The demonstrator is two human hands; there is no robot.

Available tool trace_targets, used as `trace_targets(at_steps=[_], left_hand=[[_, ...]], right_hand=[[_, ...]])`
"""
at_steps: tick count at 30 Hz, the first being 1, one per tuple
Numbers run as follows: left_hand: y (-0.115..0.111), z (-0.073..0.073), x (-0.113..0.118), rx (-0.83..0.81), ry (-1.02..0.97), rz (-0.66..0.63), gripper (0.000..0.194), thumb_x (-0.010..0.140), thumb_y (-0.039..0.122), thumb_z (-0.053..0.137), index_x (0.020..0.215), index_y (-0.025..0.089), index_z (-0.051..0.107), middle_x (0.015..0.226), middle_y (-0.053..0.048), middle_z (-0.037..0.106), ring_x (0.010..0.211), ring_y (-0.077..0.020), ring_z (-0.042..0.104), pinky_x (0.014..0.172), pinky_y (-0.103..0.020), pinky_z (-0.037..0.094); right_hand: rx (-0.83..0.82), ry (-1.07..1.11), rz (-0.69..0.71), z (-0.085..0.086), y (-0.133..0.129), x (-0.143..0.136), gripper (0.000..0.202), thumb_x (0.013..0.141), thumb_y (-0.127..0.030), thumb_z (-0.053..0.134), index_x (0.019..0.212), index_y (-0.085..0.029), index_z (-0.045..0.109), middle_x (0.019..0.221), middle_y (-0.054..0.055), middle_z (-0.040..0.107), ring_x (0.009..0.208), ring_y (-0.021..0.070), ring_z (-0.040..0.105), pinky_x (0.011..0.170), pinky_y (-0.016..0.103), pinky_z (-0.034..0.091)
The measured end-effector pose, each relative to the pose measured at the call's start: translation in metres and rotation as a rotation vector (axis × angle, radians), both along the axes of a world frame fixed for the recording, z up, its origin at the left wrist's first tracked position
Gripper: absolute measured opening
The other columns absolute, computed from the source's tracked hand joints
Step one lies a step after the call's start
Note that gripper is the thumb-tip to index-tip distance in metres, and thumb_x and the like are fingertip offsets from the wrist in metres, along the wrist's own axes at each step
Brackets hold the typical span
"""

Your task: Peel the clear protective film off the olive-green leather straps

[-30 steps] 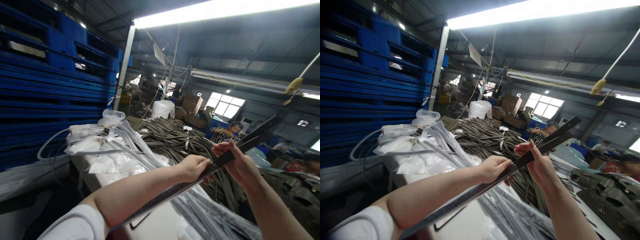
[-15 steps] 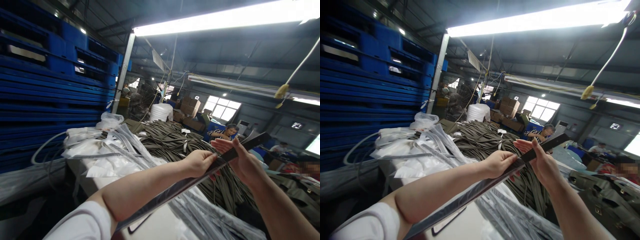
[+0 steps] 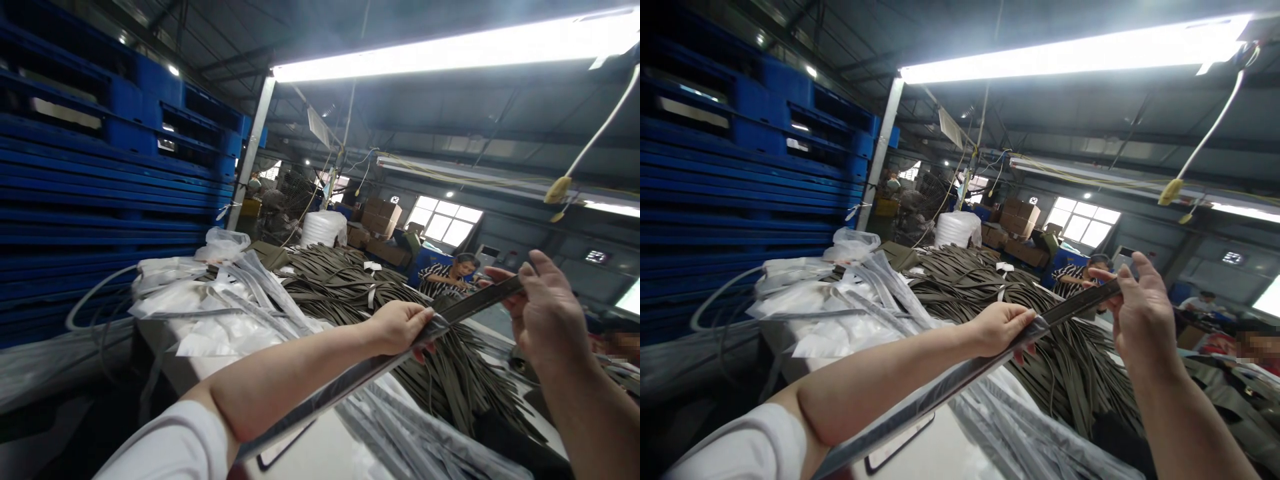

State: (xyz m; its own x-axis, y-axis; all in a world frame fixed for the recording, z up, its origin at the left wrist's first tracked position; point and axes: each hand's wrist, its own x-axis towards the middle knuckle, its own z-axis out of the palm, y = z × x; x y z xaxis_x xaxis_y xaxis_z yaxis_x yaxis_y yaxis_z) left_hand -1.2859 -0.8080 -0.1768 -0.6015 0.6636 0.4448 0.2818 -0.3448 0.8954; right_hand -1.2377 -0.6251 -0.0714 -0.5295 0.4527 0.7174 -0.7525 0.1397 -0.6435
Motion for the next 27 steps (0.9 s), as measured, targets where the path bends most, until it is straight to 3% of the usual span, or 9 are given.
trace_targets(at_steps=[6,12,15,19,21,27], left_hand=[[0.003,0.006,0.002,0.04,-0.044,-0.018,0.051,0.087,0.064,0.054,0.078,0.014,0.056,0.059,0.002,0.062,0.039,-0.0101,0.055,0.042,-0.022,0.046],[0.001,0.01,-0.004,0.112,-0.061,-0.068,0.055,0.082,0.068,0.058,0.087,0.013,0.058,0.06,0.0,0.063,0.042,-0.0118,0.057,0.043,-0.024,0.049],[0.001,0.013,-0.004,0.164,-0.063,-0.086,0.06,0.076,0.072,0.062,0.088,0.013,0.058,0.058,0.001,0.062,0.043,-0.0121,0.057,0.042,-0.024,0.05],[0.004,0.017,-0.002,0.172,-0.076,-0.103,0.059,0.078,0.071,0.061,0.086,0.013,0.058,0.058,0.0,0.064,0.042,-0.0123,0.058,0.042,-0.024,0.05],[0.004,0.02,-0.001,0.177,-0.088,-0.087,0.056,0.081,0.068,0.06,0.087,0.012,0.059,0.057,0.0,0.063,0.043,-0.0123,0.058,0.044,-0.024,0.051],[-0.003,0.025,-0.001,0.145,-0.087,-0.038,0.055,0.084,0.066,0.058,0.095,0.011,0.059,0.059,0.0,0.065,0.041,-0.0127,0.058,0.043,-0.024,0.05]], right_hand=[[0.119,-0.122,-0.005,-0.007,-0.01,0.008,0.047,0.065,-0.034,0.088,0.104,-0.017,0.069,0.068,0.005,0.071,0.058,0.0172,0.068,0.056,0.023,0.057],[0.015,-0.08,0.081,0.0,-0.005,0.01,0.057,0.054,-0.027,0.093,0.104,-0.018,0.066,0.074,0.002,0.071,0.05,0.0138,0.064,0.04,0.017,0.051],[0.019,-0.114,0.147,0.002,-0.001,0.006,0.043,0.066,-0.028,0.086,0.103,-0.019,0.065,0.074,0.002,0.071,0.049,0.0156,0.064,0.042,0.02,0.055],[0.054,-0.157,0.153,-0.001,-0.009,0.004,0.025,0.084,-0.027,0.063,0.103,-0.014,0.07,0.078,0.013,0.074,0.061,0.0232,0.071,0.046,0.026,0.057],[0.061,-0.194,0.148,-0.006,-0.018,0.005,0.025,0.086,-0.027,0.058,0.101,-0.012,0.072,0.081,0.016,0.075,0.063,0.0233,0.072,0.045,0.026,0.056],[0.158,-0.315,0.194,-0.019,-0.036,0.009,0.022,0.085,-0.035,0.063,0.097,-0.019,0.071,0.08,0.011,0.075,0.064,0.0238,0.071,0.047,0.028,0.055]])
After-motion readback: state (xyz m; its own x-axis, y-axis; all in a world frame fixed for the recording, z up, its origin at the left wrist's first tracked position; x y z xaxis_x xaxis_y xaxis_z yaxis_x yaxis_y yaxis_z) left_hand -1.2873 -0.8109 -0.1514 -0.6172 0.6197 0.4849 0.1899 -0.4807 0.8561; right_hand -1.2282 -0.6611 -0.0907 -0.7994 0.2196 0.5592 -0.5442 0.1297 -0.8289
